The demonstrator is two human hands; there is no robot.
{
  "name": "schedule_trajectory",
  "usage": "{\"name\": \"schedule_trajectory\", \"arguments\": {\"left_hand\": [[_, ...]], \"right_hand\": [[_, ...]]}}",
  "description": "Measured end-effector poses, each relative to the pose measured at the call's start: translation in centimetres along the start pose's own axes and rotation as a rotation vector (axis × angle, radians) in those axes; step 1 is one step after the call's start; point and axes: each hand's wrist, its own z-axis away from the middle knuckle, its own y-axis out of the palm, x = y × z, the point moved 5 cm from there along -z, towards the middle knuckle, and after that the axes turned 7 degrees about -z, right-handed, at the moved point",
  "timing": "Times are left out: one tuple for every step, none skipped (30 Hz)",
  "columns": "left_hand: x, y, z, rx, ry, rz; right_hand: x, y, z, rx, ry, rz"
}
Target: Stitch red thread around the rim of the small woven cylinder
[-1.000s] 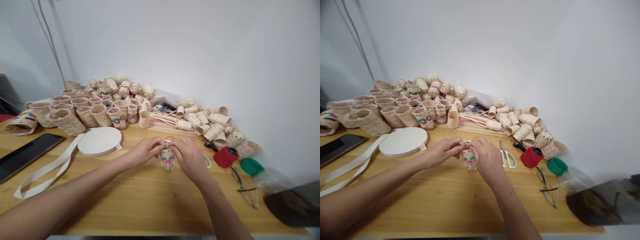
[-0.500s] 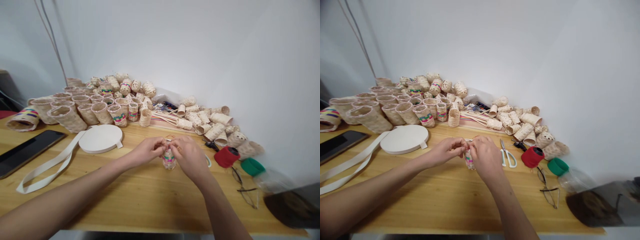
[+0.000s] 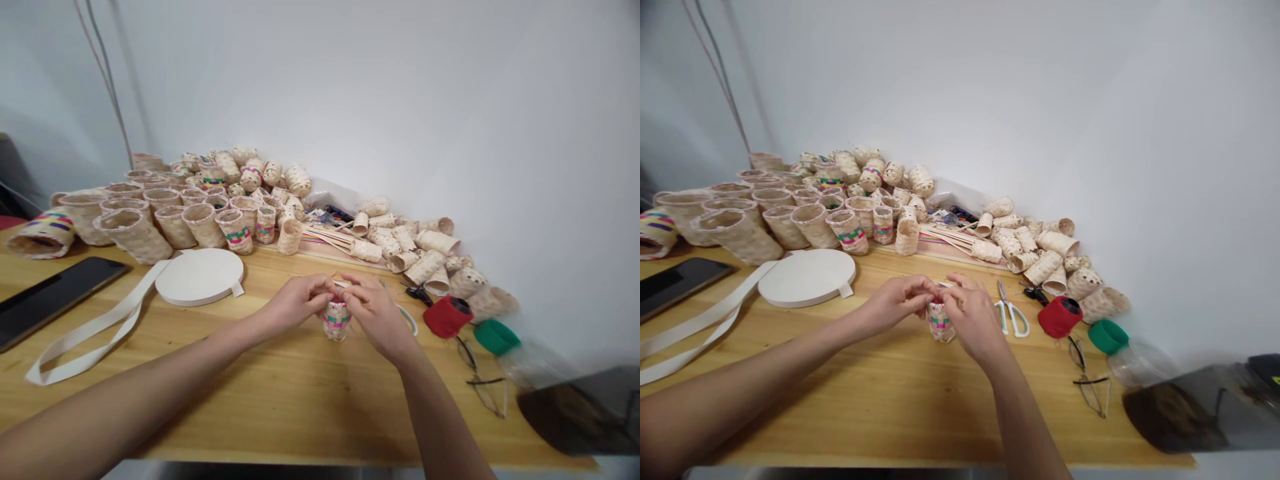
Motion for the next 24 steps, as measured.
{"name": "schedule_trajectory", "arguments": {"left_hand": [[0.1, 0.0, 0.0, -0.003, -0.002, 0.017], [0.1, 0.0, 0.0, -0.007, 0.000, 0.031], [0.2, 0.0, -0.1, -0.013, 0.003, 0.040], [0.2, 0.0, -0.1, -0.018, 0.005, 0.047], [0.3, -0.1, -0.1, -0.023, 0.007, 0.051], [0.3, -0.1, -0.1, -0.029, 0.007, 0.056], [0.3, -0.1, -0.1, -0.033, 0.005, 0.063], [0.4, 0.0, -0.1, -0.035, 0.002, 0.069], [0.5, 0.0, 0.0, -0.035, -0.002, 0.077], [0.5, 0.0, 0.0, -0.036, -0.009, 0.090], [0.7, -0.1, 0.0, -0.039, -0.017, 0.106], [0.8, -0.1, 0.0, -0.043, -0.022, 0.123], [0.9, -0.2, 0.1, -0.044, -0.021, 0.142], [1.0, -0.2, 0.1, -0.040, -0.013, 0.160], [1.1, -0.3, 0.1, -0.030, -0.002, 0.174], [1.1, -0.3, 0.1, -0.014, 0.011, 0.182], [1.2, -0.3, 0.2, 0.004, 0.022, 0.186], [1.2, -0.3, 0.2, 0.023, 0.031, 0.186], [1.2, -0.3, 0.2, 0.040, 0.036, 0.182], [1.1, -0.4, 0.3, 0.056, 0.041, 0.174], [1.0, -0.4, 0.4, 0.075, 0.044, 0.168], [0.8, -0.4, 0.5, 0.096, 0.051, 0.160], [0.5, -0.4, 0.6, 0.122, 0.066, 0.148], [0.2, -0.4, 0.7, 0.145, 0.091, 0.134]], "right_hand": [[-0.1, -0.5, 0.2, -0.034, -0.006, 0.005], [-0.2, -1.1, 0.4, -0.079, -0.010, 0.014], [-0.4, -1.7, 0.6, -0.120, -0.011, 0.020], [-0.6, -2.2, 0.9, -0.150, -0.004, 0.019], [-0.8, -2.6, 1.2, -0.164, 0.014, 0.012], [-1.2, -2.7, 1.5, -0.164, 0.046, 0.001], [-1.6, -2.7, 1.8, -0.146, 0.091, -0.012], [-2.0, -2.4, 2.0, -0.117, 0.136, -0.020], [-2.4, -1.9, 2.3, -0.091, 0.171, -0.024], [-2.7, -1.4, 2.5, -0.073, 0.187, -0.026], [-2.9, -0.8, 2.6, -0.068, 0.183, -0.033], [-3.0, -0.3, 2.6, -0.078, 0.171, -0.057], [-3.2, 0.0, 2.6, -0.101, 0.162, -0.095], [-3.3, 0.2, 2.5, -0.128, 0.162, -0.140], [-3.5, 0.3, 2.4, -0.150, 0.174, -0.180], [-3.7, 0.3, 2.3, -0.171, 0.201, -0.227], [-3.8, 0.2, 2.1, -0.193, 0.238, -0.282], [-3.8, -0.1, 1.9, -0.215, 0.273, -0.343], [-3.6, -0.4, 1.7, -0.240, 0.303, -0.410], [-3.2, -0.7, 1.5, -0.262, 0.325, -0.482], [-2.6, -1.0, 1.3, -0.278, 0.331, -0.542], [-1.8, -1.1, 1.2, -0.286, 0.318, -0.576], [-0.7, -1.1, 1.1, -0.275, 0.285, -0.573], [0.5, -1.0, 1.2, -0.246, 0.242, -0.547]]}}
